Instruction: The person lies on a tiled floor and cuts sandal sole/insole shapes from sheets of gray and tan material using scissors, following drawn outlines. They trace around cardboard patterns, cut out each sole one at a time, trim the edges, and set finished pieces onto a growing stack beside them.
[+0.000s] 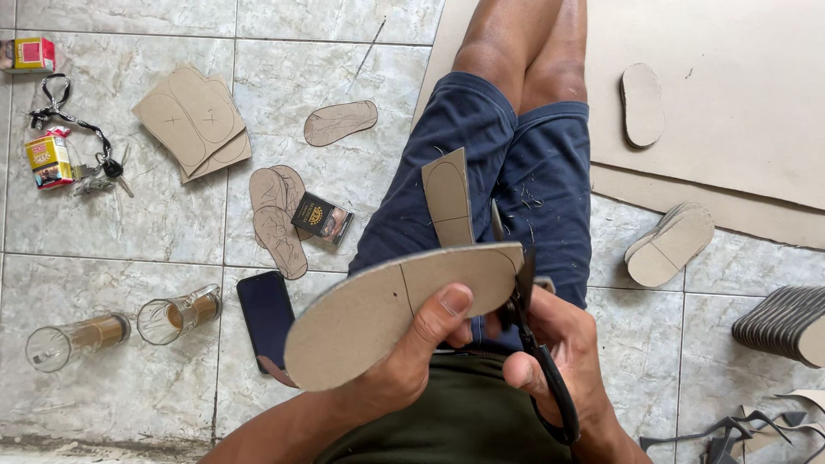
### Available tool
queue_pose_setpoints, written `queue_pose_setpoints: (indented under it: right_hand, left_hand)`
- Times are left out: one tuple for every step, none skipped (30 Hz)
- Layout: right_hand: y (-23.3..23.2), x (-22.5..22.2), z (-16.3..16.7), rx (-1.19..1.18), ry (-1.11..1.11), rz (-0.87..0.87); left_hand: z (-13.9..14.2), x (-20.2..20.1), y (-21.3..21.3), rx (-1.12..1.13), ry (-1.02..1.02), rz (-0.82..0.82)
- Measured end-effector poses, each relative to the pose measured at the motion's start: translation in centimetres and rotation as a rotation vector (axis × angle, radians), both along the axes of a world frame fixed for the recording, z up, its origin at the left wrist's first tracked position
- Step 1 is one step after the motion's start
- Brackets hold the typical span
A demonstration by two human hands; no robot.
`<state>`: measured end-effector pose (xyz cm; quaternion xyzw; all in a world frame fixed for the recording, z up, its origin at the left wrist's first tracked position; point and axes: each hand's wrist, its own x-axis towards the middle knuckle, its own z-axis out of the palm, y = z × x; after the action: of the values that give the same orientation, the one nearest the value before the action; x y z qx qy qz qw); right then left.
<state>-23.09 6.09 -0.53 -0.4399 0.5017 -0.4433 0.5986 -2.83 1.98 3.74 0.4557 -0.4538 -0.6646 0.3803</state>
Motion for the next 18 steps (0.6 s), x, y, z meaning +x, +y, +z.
queue_pose_setpoints:
  right_hand:
    - [0.0, 0.0, -0.1, -0.04, -0.014, 0.007]
    - [0.0, 0.0, -0.2, -0.078, -0.03, 0.016]
    - [0.0, 0.0, -0.2, -0.053, -0.026, 0.01]
    - [0.1, 0.0, -0.2, -0.028, -0.021, 0.004]
    - [0.1, 0.0, -0.2, -0.001, -0.017, -0.001]
    - [0.2, 0.0, -0.2, 0.017, -0.01, 0.005]
    - [0.2, -0.1, -0.2, 0.034, -0.003, 0.01]
    - [0.2, -0.2, -0.2, 0.051, 0.004, 0.013]
    - [0.1, -0.3, -0.2, 0.017, 0.003, 0.022]
    - [0.0, -0.4, -0.2, -0.018, 0.002, 0.03]
    - [0.0, -0.6, -0.1, -0.052, 0.002, 0.04]
    - [-0.1, -0.6, -0.1, -0.047, 0.011, 0.034]
    - [-0.1, -0.7, -0.1, -0.044, 0.018, 0.031]
    - [-0.2, -0.7, -0.2, -0.043, 0.024, 0.029]
    - [-0.2, -0.8, -0.2, -0.006, 0.024, 0.042]
    - [-0.2, -0.9, -0.1, 0.037, 0.026, 0.053]
    - [-0.2, -0.9, -0.1, 0.081, 0.028, 0.064]
    - [-0.2, -1.0, 0.0, 0.072, 0.034, 0.083]
  left_hand:
    - [0.1, 0.1, -0.1, -0.002, -0.044, -0.029]
    - [0.3, 0.3, -0.2, -0.019, -0.06, -0.013]
    - [0.4, 0.4, -0.4, -0.035, -0.075, 0.001]
    - [0.5, 0.5, -0.6, -0.052, -0.089, 0.014]
    - [0.6, 0.5, -0.8, -0.016, -0.043, 0.036]
    - [0.7, 0.5, -1.0, 0.021, 0.003, 0.058]
    - [0.7, 0.6, -1.1, 0.058, 0.048, 0.08]
    - [0.7, 0.7, -1.2, 0.028, -0.005, 0.041]
    - [0.7, 0.9, -1.2, -0.004, -0.058, 0.001]
    - [0.8, 1.0, -1.3, -0.036, -0.11, -0.04]
    - [0.8, 1.1, -1.3, -0.035, -0.118, -0.054]
    - [0.8, 1.2, -1.4, -0.033, -0.127, -0.064]
    - [0.8, 1.3, -1.5, -0.031, -0.138, -0.071]
    - [0.9, 1.5, -1.7, -0.038, -0.114, -0.06]
    - [0.9, 1.6, -2.0, -0.044, -0.09, -0.052]
    - [1.0, 1.8, -2.2, -0.046, -0.063, -0.045]
    - [1.1, 2.0, -2.4, -0.03, -0.073, -0.078]
    - [1.3, 2.2, -2.7, -0.017, -0.084, -0.112]
